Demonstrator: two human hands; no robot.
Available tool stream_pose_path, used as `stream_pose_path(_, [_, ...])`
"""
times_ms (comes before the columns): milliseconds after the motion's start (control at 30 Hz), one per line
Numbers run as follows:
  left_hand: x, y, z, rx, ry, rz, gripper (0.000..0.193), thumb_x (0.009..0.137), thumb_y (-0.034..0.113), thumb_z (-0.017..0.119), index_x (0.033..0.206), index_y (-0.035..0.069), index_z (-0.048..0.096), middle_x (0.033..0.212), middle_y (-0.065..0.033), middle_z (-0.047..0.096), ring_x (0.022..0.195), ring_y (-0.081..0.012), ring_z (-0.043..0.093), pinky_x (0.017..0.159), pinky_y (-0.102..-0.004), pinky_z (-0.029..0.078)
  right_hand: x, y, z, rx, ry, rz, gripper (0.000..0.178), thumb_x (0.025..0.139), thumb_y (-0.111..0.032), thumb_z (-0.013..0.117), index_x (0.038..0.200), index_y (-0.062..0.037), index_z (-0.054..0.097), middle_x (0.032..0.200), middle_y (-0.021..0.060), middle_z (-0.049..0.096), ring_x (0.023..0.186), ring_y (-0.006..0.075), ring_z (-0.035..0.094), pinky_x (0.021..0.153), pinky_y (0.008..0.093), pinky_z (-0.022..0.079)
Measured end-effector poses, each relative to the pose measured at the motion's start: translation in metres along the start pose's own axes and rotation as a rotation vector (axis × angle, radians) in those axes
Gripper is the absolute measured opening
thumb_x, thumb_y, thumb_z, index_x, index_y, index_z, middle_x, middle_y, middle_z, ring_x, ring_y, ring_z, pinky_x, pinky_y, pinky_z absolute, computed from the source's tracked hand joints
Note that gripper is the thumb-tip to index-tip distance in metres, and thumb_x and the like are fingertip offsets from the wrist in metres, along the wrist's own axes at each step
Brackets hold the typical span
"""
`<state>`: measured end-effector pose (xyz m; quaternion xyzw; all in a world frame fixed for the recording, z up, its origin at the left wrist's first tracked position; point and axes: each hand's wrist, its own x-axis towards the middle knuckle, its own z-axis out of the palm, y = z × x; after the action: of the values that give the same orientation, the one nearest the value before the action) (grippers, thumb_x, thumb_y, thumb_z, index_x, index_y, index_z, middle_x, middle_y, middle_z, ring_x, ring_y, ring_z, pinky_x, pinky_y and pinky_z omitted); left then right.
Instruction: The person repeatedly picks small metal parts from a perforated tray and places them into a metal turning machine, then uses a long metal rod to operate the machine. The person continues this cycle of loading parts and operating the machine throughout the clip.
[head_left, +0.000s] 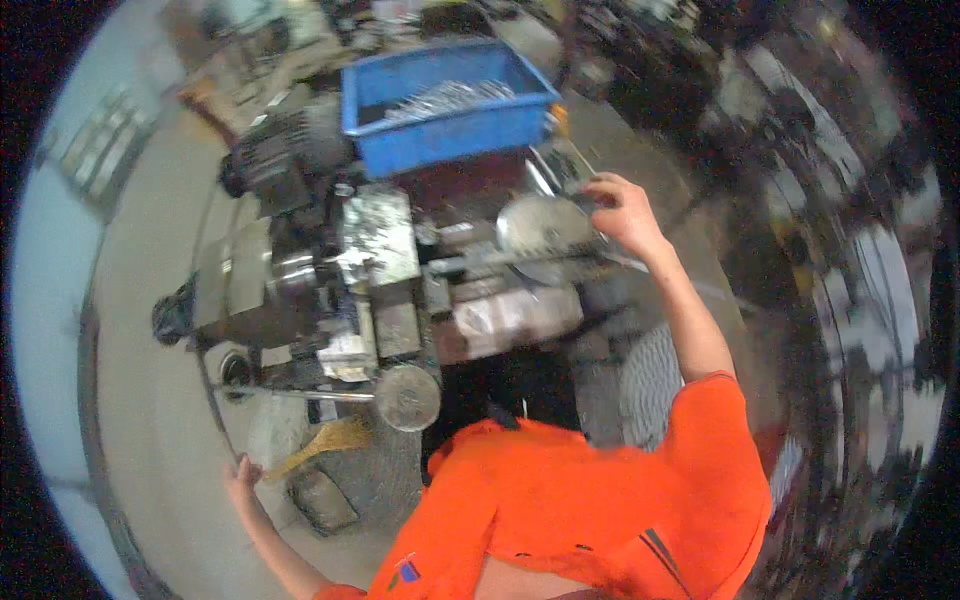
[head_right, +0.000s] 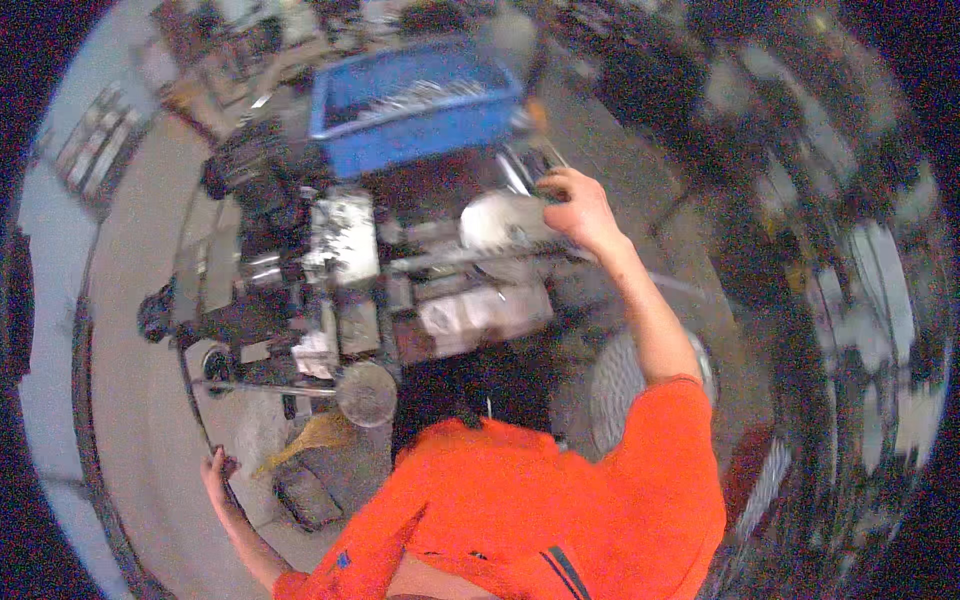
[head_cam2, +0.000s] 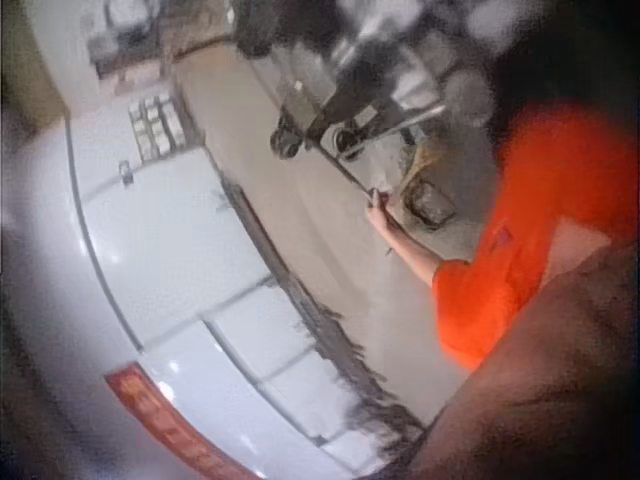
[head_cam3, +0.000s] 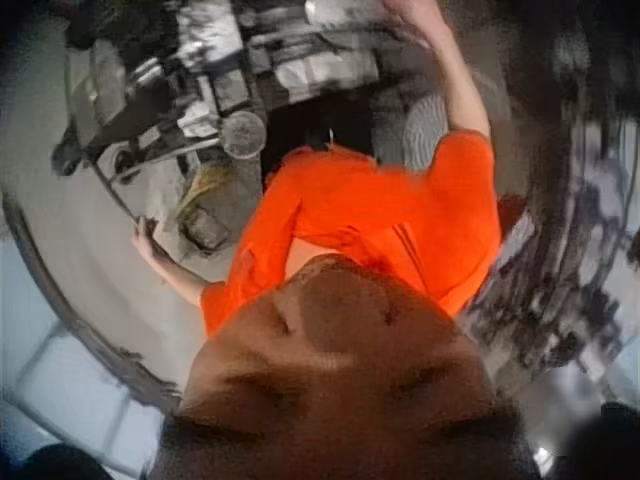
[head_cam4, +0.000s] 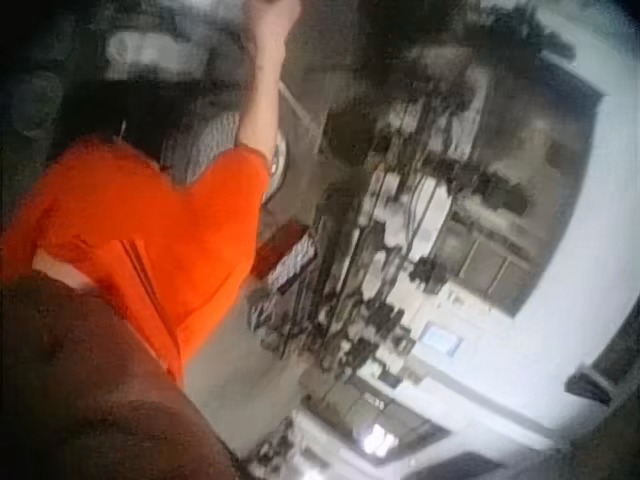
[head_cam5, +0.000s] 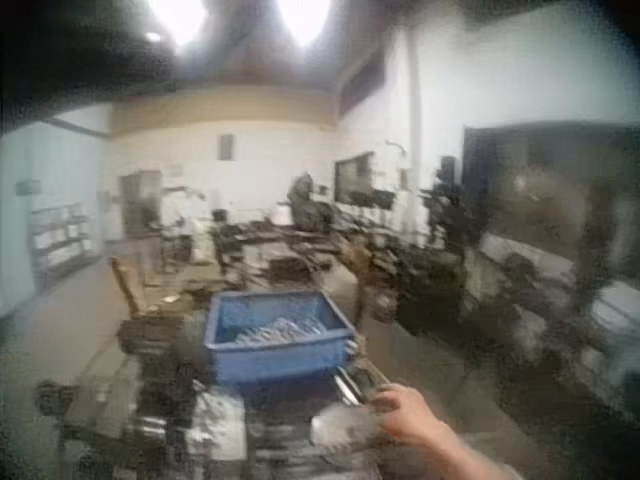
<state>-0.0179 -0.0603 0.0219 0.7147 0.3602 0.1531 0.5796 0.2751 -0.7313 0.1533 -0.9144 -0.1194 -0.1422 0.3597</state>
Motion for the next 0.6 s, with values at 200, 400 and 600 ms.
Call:
stream_pose_path(200, [0.048, -0.091, -0.100, -0.269, 0.044, -0.437, 0.026, 0.075, 0.031, 0.064, 0.079, 0.012, 0.046, 0.072, -0.0093, 0.052, 0.065, -0.0208, 0.052, 0.062, -0.0376, 0.046, -0.201, 0.112, -0.047, -0.388, -0.034, 0.440, 0.034, 0.057, -0.012, 0.054, 0.088, -0.0032, 0.064, 0.086, 0.0174, 0.060, 0.076, 0.0275, 0.060, 0.070, 0.0327, 0.047])
stream_pose_path(400, [0.056, -0.051, -0.058, -0.037, -0.133, -0.230, 0.037, 0.079, 0.029, 0.059, 0.108, 0.006, 0.053, 0.070, -0.0080, 0.053, 0.066, -0.0199, 0.053, 0.065, -0.0326, 0.047, -0.385, 0.141, -0.045, -0.659, -0.378, 0.875, 0.027, 0.054, -0.016, 0.058, 0.078, -0.0045, 0.065, 0.086, 0.0178, 0.060, 0.077, 0.0326, 0.059, 0.072, 0.0354, 0.048])
stream_pose_path(600, [0.052, -0.046, -0.053, -0.032, -0.142, -0.274, 0.039, 0.079, 0.027, 0.059, 0.110, 0.004, 0.052, 0.078, -0.0090, 0.054, 0.074, -0.0201, 0.052, 0.069, -0.0349, 0.045, -0.412, 0.150, -0.003, -0.799, -0.462, 0.663, 0.033, 0.057, -0.021, 0.060, 0.082, -0.0007, 0.064, 0.114, 0.0143, 0.051, 0.104, 0.0261, 0.049, 0.085, 0.0327, 0.043])
